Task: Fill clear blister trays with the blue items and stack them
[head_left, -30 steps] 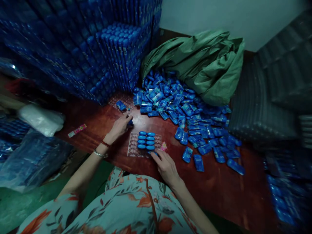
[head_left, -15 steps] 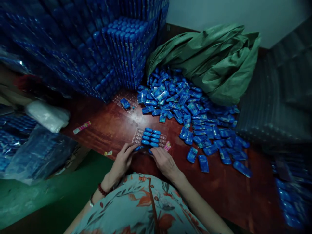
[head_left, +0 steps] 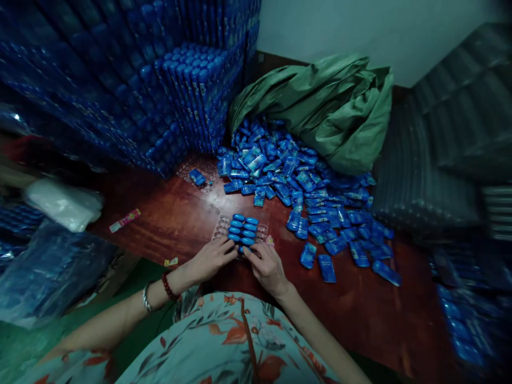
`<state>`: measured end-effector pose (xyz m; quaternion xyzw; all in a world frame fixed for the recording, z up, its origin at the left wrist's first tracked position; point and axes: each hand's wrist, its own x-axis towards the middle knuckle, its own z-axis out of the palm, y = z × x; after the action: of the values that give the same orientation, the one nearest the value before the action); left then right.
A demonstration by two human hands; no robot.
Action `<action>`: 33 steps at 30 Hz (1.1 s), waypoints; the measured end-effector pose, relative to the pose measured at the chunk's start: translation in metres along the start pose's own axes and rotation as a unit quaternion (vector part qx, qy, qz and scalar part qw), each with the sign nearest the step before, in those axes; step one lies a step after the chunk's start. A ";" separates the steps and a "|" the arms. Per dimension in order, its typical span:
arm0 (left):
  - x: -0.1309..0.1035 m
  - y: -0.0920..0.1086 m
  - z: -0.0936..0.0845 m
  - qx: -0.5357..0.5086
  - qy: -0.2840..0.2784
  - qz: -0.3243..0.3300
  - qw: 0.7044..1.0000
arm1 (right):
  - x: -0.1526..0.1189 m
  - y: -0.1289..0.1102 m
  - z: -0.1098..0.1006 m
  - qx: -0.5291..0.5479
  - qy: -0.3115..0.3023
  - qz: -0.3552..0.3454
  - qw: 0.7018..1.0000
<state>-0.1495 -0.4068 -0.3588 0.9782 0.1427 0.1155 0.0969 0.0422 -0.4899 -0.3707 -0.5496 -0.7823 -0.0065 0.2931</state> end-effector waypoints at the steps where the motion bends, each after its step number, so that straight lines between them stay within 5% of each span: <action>1: 0.000 -0.001 -0.001 0.006 0.007 0.002 1.000 | 0.001 -0.001 -0.002 -0.008 0.000 0.002 1.000; 6: 0.003 -0.022 -0.006 -0.060 0.104 -0.054 0.991 | 0.010 0.004 -0.011 0.078 0.029 0.081 0.993; 11: 0.053 -0.081 -0.001 -0.156 0.188 -0.206 0.948 | 0.057 0.067 -0.004 0.121 0.127 0.270 0.947; 15: 0.106 -0.125 0.003 -0.062 0.091 -0.256 0.960 | 0.108 0.120 0.006 0.053 -0.005 0.366 0.929; 19: 0.130 -0.138 0.005 -0.023 -0.002 -0.249 0.968 | 0.132 0.124 0.013 -0.021 -0.086 0.378 0.922; 26: 0.100 -0.131 0.012 -0.016 -0.024 -0.272 0.962 | 0.111 0.099 0.007 -0.156 -0.190 0.311 0.918; 29: 0.074 -0.127 0.016 -0.018 -0.014 -0.297 0.955 | 0.101 0.098 0.001 -0.206 -0.184 0.292 0.916; 33: 0.047 -0.121 0.018 -0.052 0.011 -0.314 0.948 | 0.112 0.097 0.008 -0.183 -0.176 0.183 0.950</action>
<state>-0.1326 -0.2816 -0.3933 0.8760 0.4378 0.0971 0.1772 0.0974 -0.3526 -0.3553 -0.7198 -0.6929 0.0011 0.0416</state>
